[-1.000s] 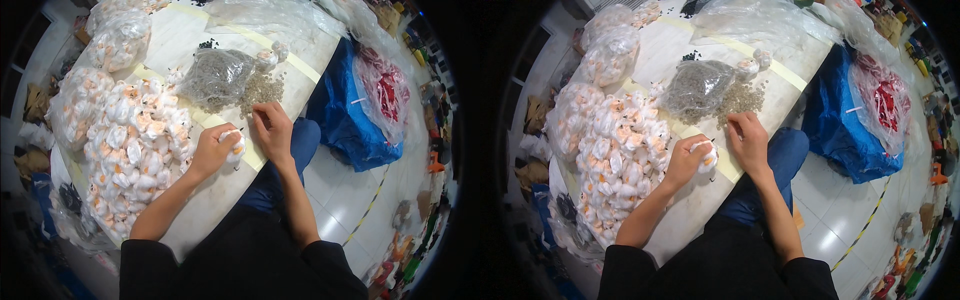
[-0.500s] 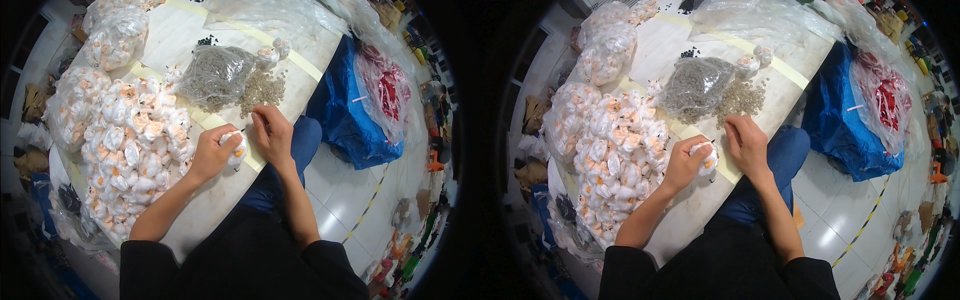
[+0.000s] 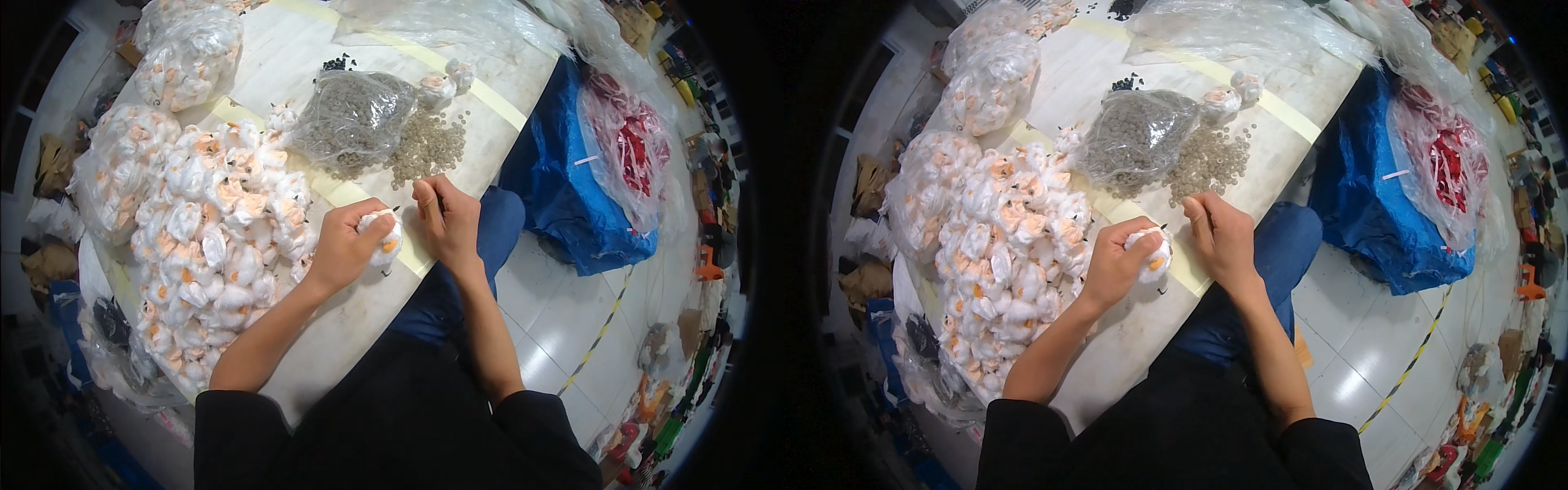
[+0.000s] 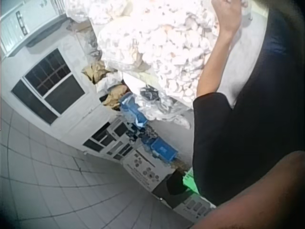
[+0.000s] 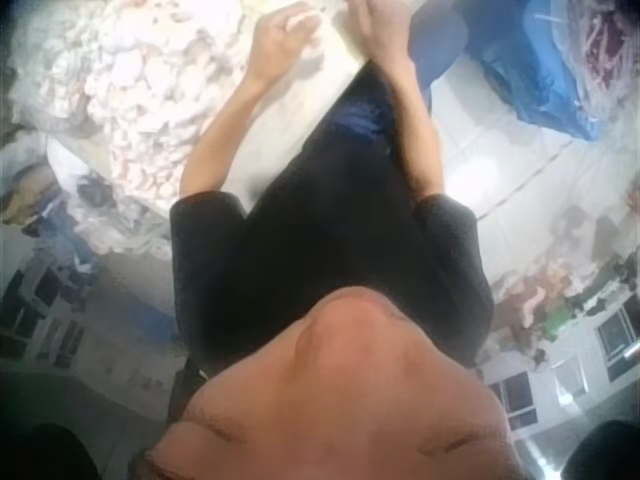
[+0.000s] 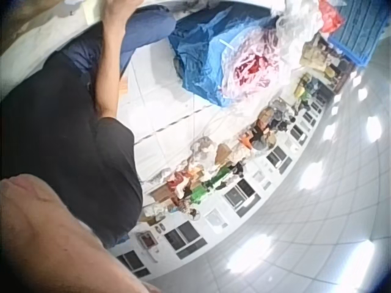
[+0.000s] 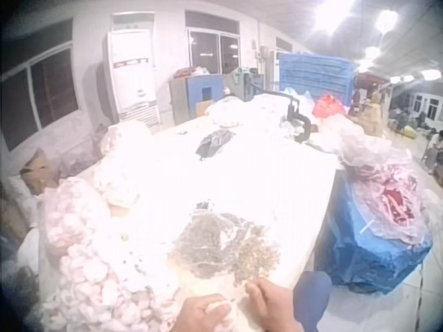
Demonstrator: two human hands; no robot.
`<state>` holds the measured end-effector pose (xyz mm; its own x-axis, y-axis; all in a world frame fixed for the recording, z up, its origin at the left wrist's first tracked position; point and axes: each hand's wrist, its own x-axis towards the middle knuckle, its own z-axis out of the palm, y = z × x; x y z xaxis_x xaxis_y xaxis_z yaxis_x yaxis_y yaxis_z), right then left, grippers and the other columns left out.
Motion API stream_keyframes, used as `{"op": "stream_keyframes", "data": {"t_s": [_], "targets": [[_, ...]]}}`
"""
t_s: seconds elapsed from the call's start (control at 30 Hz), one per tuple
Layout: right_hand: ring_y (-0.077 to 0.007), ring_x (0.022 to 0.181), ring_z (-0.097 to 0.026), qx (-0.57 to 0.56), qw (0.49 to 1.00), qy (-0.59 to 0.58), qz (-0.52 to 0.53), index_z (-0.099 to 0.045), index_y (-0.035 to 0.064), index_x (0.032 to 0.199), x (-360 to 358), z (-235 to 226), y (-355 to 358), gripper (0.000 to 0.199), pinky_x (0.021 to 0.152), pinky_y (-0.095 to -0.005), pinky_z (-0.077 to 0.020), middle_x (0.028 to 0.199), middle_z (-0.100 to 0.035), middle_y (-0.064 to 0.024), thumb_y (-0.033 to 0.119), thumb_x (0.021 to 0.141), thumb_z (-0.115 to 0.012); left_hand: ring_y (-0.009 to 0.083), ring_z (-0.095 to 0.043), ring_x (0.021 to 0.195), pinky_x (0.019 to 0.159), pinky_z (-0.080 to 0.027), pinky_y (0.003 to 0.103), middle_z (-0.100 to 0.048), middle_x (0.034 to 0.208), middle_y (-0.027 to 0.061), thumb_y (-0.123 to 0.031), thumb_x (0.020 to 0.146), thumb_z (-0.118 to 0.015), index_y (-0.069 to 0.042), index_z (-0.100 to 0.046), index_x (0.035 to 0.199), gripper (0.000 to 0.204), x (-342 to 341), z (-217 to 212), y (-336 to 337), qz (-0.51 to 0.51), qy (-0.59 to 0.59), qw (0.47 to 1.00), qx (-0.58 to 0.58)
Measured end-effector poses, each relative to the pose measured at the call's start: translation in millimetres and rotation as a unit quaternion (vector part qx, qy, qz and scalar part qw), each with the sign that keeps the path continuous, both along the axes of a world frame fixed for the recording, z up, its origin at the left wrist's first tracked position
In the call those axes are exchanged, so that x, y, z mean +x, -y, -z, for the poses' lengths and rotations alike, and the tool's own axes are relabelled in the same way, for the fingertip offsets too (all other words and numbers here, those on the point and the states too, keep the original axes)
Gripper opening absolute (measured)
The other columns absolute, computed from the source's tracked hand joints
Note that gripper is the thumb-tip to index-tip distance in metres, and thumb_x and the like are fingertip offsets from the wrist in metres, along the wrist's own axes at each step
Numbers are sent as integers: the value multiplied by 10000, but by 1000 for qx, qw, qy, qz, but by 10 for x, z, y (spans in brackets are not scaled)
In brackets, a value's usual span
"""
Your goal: The person sits on the floor and assembles small white fluffy items by inserting small round pieces into them. The person repeatedly picks up a fluffy item, inserts a round piece, and places the finished item into a green crate.
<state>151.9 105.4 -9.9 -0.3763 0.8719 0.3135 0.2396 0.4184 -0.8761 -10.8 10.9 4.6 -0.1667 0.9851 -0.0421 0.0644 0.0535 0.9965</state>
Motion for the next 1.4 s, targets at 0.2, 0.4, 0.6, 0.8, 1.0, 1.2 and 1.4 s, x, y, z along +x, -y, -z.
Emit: {"op": "stream_keyframes", "data": {"t_s": [0.2,0.4,0.6,0.8,1.0,1.2,1.4], "targets": [[-69,526,-502,2,1000,15,22,-640,22,782,-8,22,-51,353,503,-262,-387,592,-561,-11,219,1073,-610,42,-554,769,693,-457,236,-648,811,-11,-158,991,-638,41,-678,927,213,0,-1,-9,-3,-3,1000,0],[-48,552,-528,-64,997,-3,42,-703,2,854,-39,17,-53,247,519,-246,-408,618,-613,-5,197,1007,-706,54,-548,760,689,-461,253,-641,783,0,-174,986,-639,40,-671,911,229,9,-49,-1,-9,3,1000,3],[-78,590,-606,-92,995,-20,42,-757,1,953,-17,40,-48,131,564,-262,-483,699,-704,-53,132,950,-752,57,-547,756,684,-461,257,-645,775,5,-186,984,-639,37,-671,905,238,24,-55,-7,-14,16,1000,-4],[-126,669,-648,-37,998,-29,36,-777,14,1032,-15,81,-28,128,618,-279,-506,842,-731,-85,85,929,-753,56,-549,759,686,-462,255,-648,777,6,-180,983,-638,43,-668,909,236,15,-12,-6,-16,18,1000,-4],[-174,701,-625,37,999,7,24,-782,46,1115,13,57,-10,205,647,-286,-503,940,-674,-89,30,916,-733,56,-544,761,690,-461,255,-642,773,2,-179,986,-638,44,-664,910,237,14,-19,-16,-18,2,1000,9],[-185,753,-645,40,999,6,-1,-748,56,1180,73,52,-29,271,686,-280,-518,997,-655,-96,5,916,-717,55,-543,760,694,-462,257,-647,775,4,-180,988,-637,37,-667,906,234,11,-38,-13,-12,6,1000,4],[-156,813,-679,-52,998,-40,9,-705,24,1139,69,61,-7,242,732,-281,-545,931,-674,-81,2,900,-738,56,-555,758,694,-464,256,-657,780,7,-181,989,-639,31,-676,906,231,19,-25,-7,-14,10,1000,-2]]}}
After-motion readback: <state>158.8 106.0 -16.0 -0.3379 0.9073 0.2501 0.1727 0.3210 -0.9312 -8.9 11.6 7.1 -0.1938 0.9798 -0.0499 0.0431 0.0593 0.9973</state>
